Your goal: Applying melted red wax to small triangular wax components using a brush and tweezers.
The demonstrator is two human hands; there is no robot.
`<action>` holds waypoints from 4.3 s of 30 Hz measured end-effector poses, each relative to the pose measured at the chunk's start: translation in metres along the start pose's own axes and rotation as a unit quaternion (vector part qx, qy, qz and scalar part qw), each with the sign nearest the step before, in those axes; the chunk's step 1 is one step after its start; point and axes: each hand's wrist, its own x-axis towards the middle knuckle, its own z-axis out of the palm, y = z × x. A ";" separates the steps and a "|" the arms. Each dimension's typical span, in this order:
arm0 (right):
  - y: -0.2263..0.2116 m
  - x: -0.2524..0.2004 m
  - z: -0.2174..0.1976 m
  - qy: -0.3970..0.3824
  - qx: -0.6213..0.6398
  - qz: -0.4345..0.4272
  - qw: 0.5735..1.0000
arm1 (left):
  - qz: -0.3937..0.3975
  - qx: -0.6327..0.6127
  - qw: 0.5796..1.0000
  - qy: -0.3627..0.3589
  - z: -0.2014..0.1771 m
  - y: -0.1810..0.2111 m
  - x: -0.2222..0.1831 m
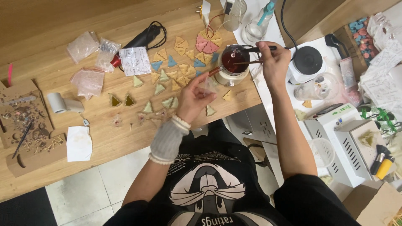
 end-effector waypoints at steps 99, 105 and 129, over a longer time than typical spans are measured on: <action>-0.126 -0.065 -0.006 -0.028 0.169 -0.049 0.984 | 0.430 0.367 0.747 0.349 -0.155 0.277 -0.003; -0.145 -0.048 0.004 -0.028 0.204 -0.042 0.978 | 0.297 0.523 0.740 0.301 -0.179 0.325 0.144; -0.177 -0.027 -0.013 -0.027 0.154 -0.105 0.982 | 0.396 0.357 0.798 0.280 -0.114 0.306 0.086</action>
